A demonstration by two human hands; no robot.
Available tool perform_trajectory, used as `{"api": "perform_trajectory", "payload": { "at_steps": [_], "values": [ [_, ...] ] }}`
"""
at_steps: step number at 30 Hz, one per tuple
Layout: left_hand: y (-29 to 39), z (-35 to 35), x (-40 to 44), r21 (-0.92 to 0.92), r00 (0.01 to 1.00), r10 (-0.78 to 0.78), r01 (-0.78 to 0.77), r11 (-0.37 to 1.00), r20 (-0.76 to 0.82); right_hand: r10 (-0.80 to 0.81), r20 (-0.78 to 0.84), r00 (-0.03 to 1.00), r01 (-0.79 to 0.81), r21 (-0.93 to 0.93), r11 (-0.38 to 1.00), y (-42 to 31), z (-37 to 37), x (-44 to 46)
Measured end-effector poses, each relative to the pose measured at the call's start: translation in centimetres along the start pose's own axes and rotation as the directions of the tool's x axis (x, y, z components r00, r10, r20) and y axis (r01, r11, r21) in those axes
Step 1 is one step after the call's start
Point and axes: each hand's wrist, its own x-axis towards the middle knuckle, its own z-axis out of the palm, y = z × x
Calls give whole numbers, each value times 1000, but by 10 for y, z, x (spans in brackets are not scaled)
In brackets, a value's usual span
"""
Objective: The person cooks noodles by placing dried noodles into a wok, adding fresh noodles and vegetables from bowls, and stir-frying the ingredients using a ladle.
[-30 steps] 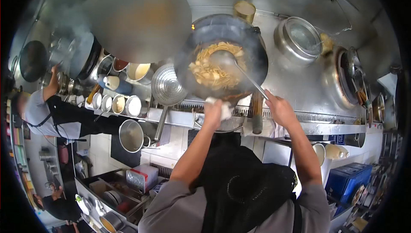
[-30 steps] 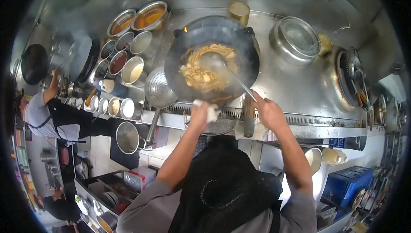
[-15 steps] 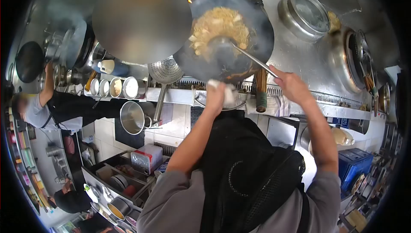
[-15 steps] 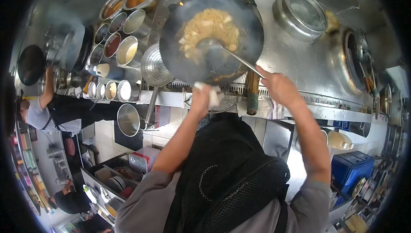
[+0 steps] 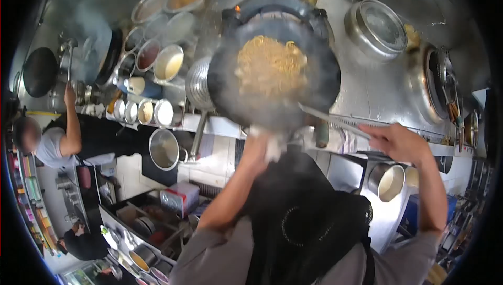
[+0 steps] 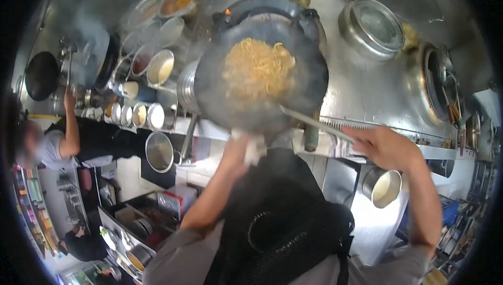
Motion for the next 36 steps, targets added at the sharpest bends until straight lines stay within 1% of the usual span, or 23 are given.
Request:
{"api": "perform_trajectory", "payload": {
  "at_steps": [2,4,5,7,8,9,10,12,14,16,18,21,22,24,26,27,28,30,31,32,33,34,36],
  "values": [
    [18,5,-24,-26,993,-31,34,999,114,21,65,998,-25,58,998,-4,-12,-10],
    [35,16,4,-48,988,-145,142,989,-61,186,98,978,-190,43,981,-16,-16,4],
    [35,19,36,-52,998,18,-15,999,59,-34,-94,995,38,41,998,3,-1,25],
    [-3,11,85,-8,994,104,-104,995,40,-223,-346,911,196,-113,974,39,40,85],
    [-33,2,99,12,988,156,-156,988,10,-143,-393,908,97,-135,986,39,56,105],
    [-59,-17,104,110,982,185,-188,976,41,-59,-434,899,-4,-142,990,39,76,120],
    [-85,-36,102,208,976,207,-217,954,70,-78,-514,854,10,-135,991,51,106,130],
    [-111,-77,88,249,990,103,-124,961,94,-103,-616,781,63,-85,994,55,141,117],
    [-78,-51,37,200,996,80,-87,976,43,-87,-593,800,52,-76,996,56,148,93],
    [-50,-26,38,206,992,106,-118,971,69,-109,-470,876,161,72,984,45,136,57],
    [-34,-20,62,61,999,-25,22,998,36,-21,-277,961,82,210,974,32,96,42],
    [-14,-10,50,24,1000,-18,18,1000,0,26,-74,997,-15,140,990,14,25,13],
    [6,6,19,77,994,79,-84,993,75,25,-9,1000,-23,152,988,13,9,2],
    [28,11,-6,32,998,-46,45,998,36,100,114,988,-118,167,979,6,-16,-12],
    [51,29,12,-71,985,-168,165,984,-38,54,84,995,-63,111,992,14,-16,9],
    [52,29,31,-9,995,-95,95,995,34,-106,-122,987,111,38,993,31,3,35],
    [37,27,36,-21,995,-90,91,996,35,-279,-312,908,269,-76,960,46,24,60],
    [-14,10,55,217,993,48,-25,976,-105,-87,-378,922,47,-115,992,52,67,108],
    [-76,-52,84,666,848,452,-509,546,277,-106,-466,878,64,-105,992,60,93,122],
    [-89,-61,83,187,977,212,-213,959,27,-120,-553,824,81,-96,992,65,119,126],
    [-97,-80,86,238,994,98,-108,965,55,-159,-636,755,175,-37,984,65,137,119],
    [-77,-58,63,195,991,135,-132,972,-4,-191,-710,678,279,9,960,61,152,111],
    [-68,-48,87,186,935,345,-356,916,89,-64,-699,712,249,167,954,35,155,81]
  ]
}}
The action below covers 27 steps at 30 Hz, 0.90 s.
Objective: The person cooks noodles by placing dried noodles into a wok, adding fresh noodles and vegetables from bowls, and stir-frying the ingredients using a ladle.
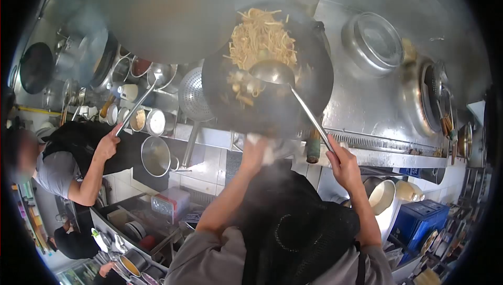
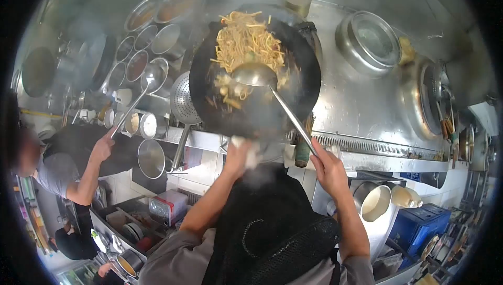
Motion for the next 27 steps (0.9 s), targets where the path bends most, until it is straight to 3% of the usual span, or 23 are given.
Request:
{"api": "perform_trajectory", "payload": {
  "at_steps": [2,4,6,8,10,11,12,14,15,18,20,22,23,24,26,27],
  "values": [
    [-8,6,59,-87,969,-174,161,983,-175,41,13,999,-42,48,998,-25,-12,-4],
    [2,18,128,-165,966,-219,195,967,-137,59,-15,998,-58,79,995,-34,-16,0],
    [2,31,128,-169,974,-154,126,977,-164,110,-19,994,-108,85,991,-32,-18,4],
    [11,38,129,-158,978,-87,56,986,-191,53,-92,994,-46,73,996,-3,-4,8],
    [23,40,123,-123,957,-198,175,977,-211,263,-53,963,-265,-42,963,40,10,2],
    [10,35,131,-143,978,-102,76,987,-184,321,-32,947,-322,-61,945,40,10,11],
    [8,32,137,-147,979,-88,62,987,-181,308,-39,951,-310,-62,949,45,16,19],
    [1,16,141,-64,980,-157,150,987,-119,254,-209,944,-257,11,966,51,34,35],
    [-19,6,154,-6,975,-161,162,987,-153,359,-161,919,-364,-2,931,43,32,52],
    [-16,3,156,40,976,-172,179,983,-130,277,-204,939,-303,-112,946,59,44,120],
    [-5,9,146,58,979,-101,112,992,-176,195,-193,962,-222,-133,966,67,60,175],
    [11,13,133,-20,993,-48,46,999,-112,216,-121,969,-228,-98,969,46,73,216],
    [12,11,131,0,987,-18,18,1000,-159,209,-123,970,-221,-96,971,43,81,222],
    [13,6,129,0,987,-13,13,1000,-163,122,-71,990,-126,-63,990,40,91,228],
    [19,-10,120,-90,985,-49,35,995,-166,36,-17,999,-37,-20,999,39,100,226],
    [21,-22,117,-157,963,-134,98,983,-234,-29,88,996,32,-33,999,40,97,216]
  ]
}}
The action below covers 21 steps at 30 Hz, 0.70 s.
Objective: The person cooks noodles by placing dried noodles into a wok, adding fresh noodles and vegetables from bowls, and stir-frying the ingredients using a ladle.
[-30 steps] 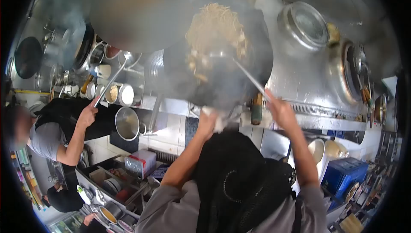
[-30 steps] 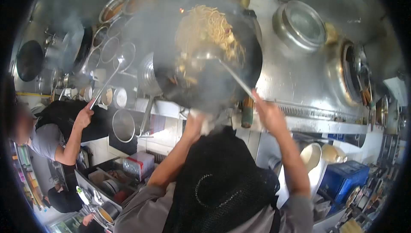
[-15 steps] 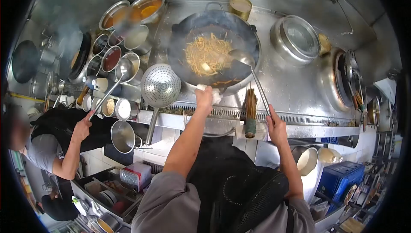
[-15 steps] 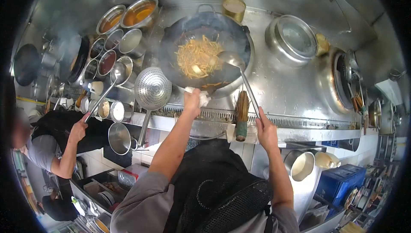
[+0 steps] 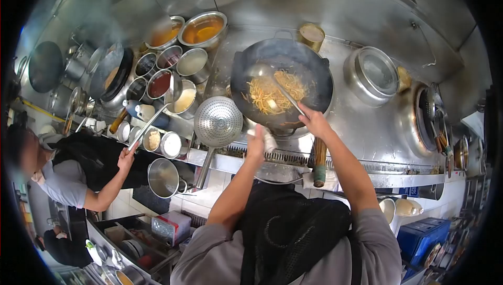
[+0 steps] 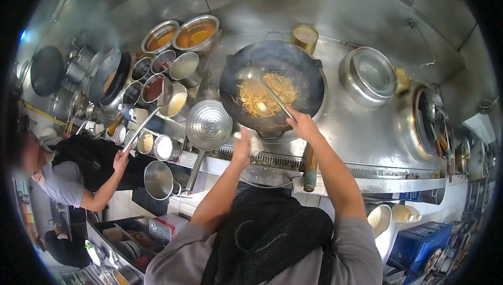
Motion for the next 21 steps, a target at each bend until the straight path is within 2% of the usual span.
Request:
{"api": "perform_trajectory", "payload": {
  "at_steps": [1,2,5,6,7,9,10,12,13,14,15,16,18,19,21],
  "values": [
    [4,-14,0,1,1000,-5,5,1000,-3,-66,106,992,68,-14,998,3,-5,-11],
    [17,-27,-11,-15,1000,-11,11,1000,11,-42,207,977,71,-131,989,0,-20,-25],
    [50,-56,-48,-44,1000,-11,12,999,14,22,156,987,41,-385,922,37,-48,-63],
    [54,-67,-56,4,999,0,-1,1000,35,52,170,984,43,-512,858,27,-70,-74],
    [56,-76,-60,-10,1000,14,-14,1000,23,68,182,981,37,-515,856,21,-85,-83],
    [56,-91,-67,-27,995,61,-59,998,76,33,87,996,15,-497,868,8,-107,-105],
    [58,-100,-73,-77,990,18,-7,997,138,51,107,993,10,-500,866,-2,-117,-116],
    [62,-106,-82,-54,991,-21,28,998,131,37,55,998,-27,-171,985,-28,-139,-139],
    [65,-107,-85,-29,990,-36,40,999,138,46,62,997,-35,-175,984,-51,-153,-148],
    [70,-106,-88,-49,987,-68,76,996,147,293,174,940,-277,-112,954,-79,-167,-158],
    [67,-109,-84,-51,985,-74,83,995,156,504,287,814,-506,-76,859,-93,-174,-162],
    [62,-114,-79,-26,983,-70,75,997,168,511,277,814,-509,-83,857,-89,-172,-163],
    [62,-108,-77,31,979,-71,66,997,191,300,254,919,-280,-112,953,-69,-157,-170],
    [59,-107,-72,27,976,-78,74,997,203,311,246,918,-289,-122,949,-61,-147,-167],
    [54,-115,-61,300,973,-33,-39,953,230,194,137,971,-153,-264,952,-56,-129,-152]
  ]
}}
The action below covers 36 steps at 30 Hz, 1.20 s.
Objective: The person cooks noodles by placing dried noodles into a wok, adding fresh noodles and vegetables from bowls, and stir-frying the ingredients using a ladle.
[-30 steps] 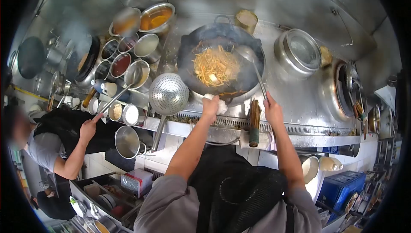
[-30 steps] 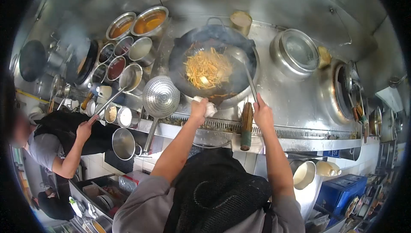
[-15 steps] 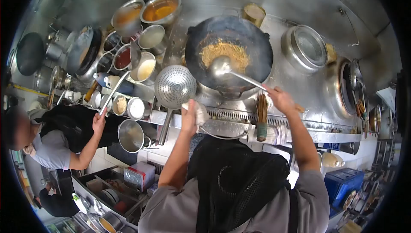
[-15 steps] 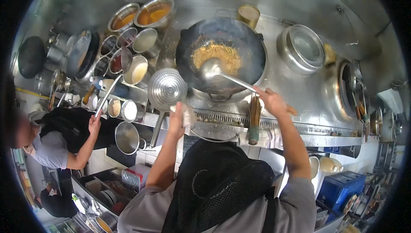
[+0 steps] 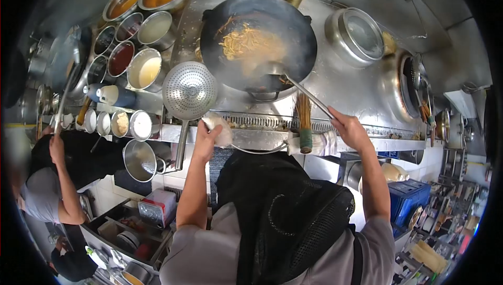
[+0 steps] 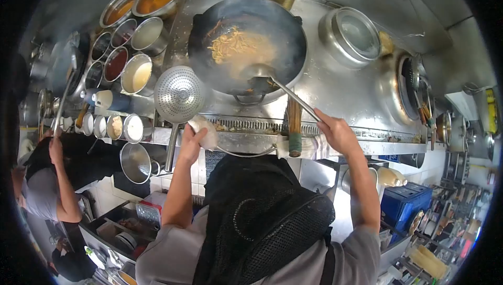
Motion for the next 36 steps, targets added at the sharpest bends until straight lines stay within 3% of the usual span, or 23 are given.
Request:
{"api": "perform_trajectory", "payload": {
  "at_steps": [1,4,6,8,9,10,12,14,16,19,21,23,24,26,30,31,34,36],
  "values": [
    [-4,-6,1,111,999,52,-51,993,-4,81,29,996,-82,32,996,-6,-12,-2],
    [1,-27,-14,155,999,3,4,988,-45,21,48,999,-26,124,992,7,-49,-30],
    [-5,-41,-16,195,999,-9,19,981,-50,-15,12,1000,14,64,998,6,-54,-29],
    [-8,-46,-19,460,998,-40,62,886,-57,-27,-7,1000,25,-218,976,3,-50,-9],
    [-26,-55,-10,598,997,70,-36,801,-34,27,-10,1000,-28,-258,966,7,-44,3],
    [-45,-64,-10,595,997,76,-42,802,-31,25,-16,1000,-28,-263,964,5,-49,1],
    [-45,-64,-11,726,981,185,-80,683,-66,-65,-46,997,52,-242,969,0,-71,3],
    [-47,-69,-17,749,975,213,-93,656,-65,-55,-30,998,47,-224,973,-5,-95,-6],
    [-38,-59,-17,608,989,80,13,794,-126,-15,10,1000,17,-310,951,-14,-116,-7],
    [-54,-61,-5,559,986,140,-64,827,-94,144,-46,989,-148,-484,862,-13,-82,20],
    [-59,-63,-6,575,980,190,-123,809,-58,38,-164,986,-89,-316,945,34,-37,31],
    [-64,-67,-8,562,960,277,-216,798,-25,57,-245,968,-64,-18,998,46,-2,19],
    [-67,-67,-9,559,959,283,-219,800,-29,-25,-359,933,39,29,999,55,21,10],
    [-70,-74,-15,590,977,211,-151,793,-34,151,-382,912,-91,169,981,40,43,-6],
    [-89,-82,-3,504,972,234,-201,840,-3,197,-348,917,-142,176,974,39,61,-1],
    [-92,-87,1,564,955,293,-270,780,52,196,-392,899,-126,198,972,45,73,3],
    [-72,-81,-6,729,969,246,-188,658,28,255,-453,855,-153,248,956,46,88,2],
    [-70,-83,-8,697,956,284,-257,670,79,309,-500,809,-175,297,939,31,94,-10]
  ]
}}
